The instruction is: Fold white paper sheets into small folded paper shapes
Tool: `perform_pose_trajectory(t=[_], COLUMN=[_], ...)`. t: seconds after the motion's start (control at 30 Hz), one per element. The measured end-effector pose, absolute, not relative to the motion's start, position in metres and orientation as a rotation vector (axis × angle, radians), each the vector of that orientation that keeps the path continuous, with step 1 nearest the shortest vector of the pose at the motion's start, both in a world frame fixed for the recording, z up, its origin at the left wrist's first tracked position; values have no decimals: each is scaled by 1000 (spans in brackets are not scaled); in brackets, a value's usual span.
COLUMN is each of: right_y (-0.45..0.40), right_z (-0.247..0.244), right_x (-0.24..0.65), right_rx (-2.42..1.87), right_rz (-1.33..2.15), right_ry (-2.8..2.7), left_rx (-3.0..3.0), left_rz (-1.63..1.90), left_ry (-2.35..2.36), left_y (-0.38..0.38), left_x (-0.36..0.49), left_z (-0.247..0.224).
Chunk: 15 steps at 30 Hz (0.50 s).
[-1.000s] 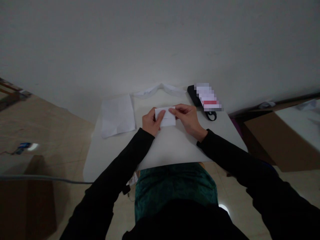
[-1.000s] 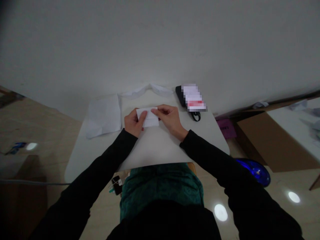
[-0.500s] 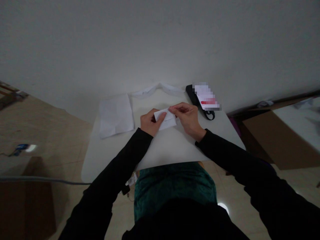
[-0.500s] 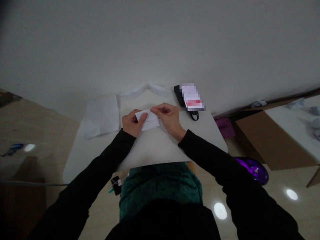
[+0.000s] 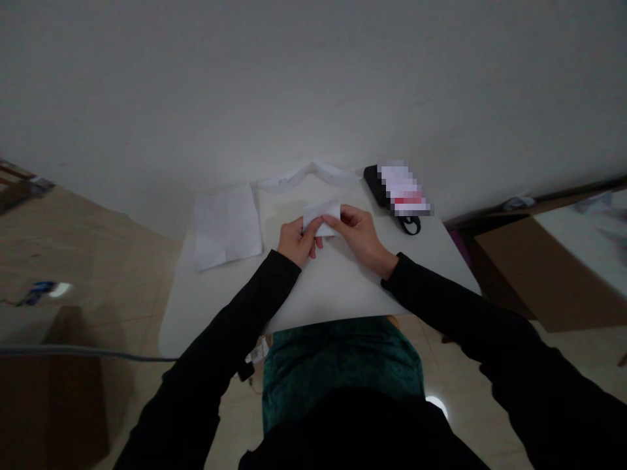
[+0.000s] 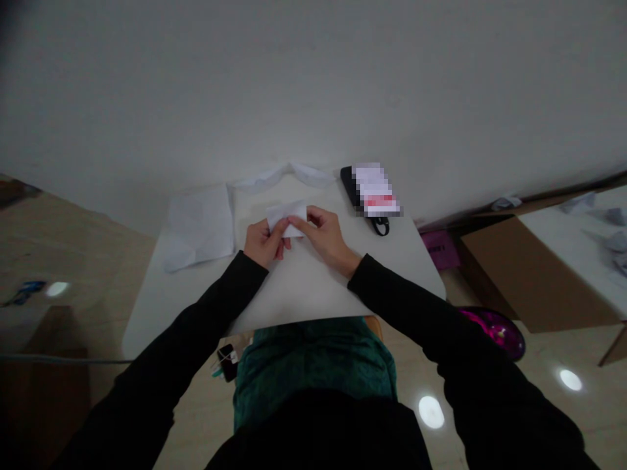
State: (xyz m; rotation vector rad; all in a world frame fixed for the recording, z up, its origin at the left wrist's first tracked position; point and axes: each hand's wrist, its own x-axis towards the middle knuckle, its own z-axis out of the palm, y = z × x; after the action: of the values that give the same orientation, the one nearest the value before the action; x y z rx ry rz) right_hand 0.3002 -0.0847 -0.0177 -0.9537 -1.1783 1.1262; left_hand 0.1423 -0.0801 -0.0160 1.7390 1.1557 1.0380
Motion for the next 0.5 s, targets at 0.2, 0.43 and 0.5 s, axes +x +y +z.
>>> perform_pose_trajectory(t=[0.2, 0.43, 0.5], right_y=[-82, -82, -83], right_z=[-22, -20, -19], right_x=[305, 303, 302], right_rx=[-980, -922, -916], right_rz=[1077, 1181, 1166], right_ry=[-1252, -1241, -1224], left_rx=[2060, 1870, 1853], left_rz=[1153, 1238, 1314], left_ry=[1269, 1207, 1220], left_y=[-77, -80, -79], left_x=[137, 138, 141], left_z=[-14, -13, -14])
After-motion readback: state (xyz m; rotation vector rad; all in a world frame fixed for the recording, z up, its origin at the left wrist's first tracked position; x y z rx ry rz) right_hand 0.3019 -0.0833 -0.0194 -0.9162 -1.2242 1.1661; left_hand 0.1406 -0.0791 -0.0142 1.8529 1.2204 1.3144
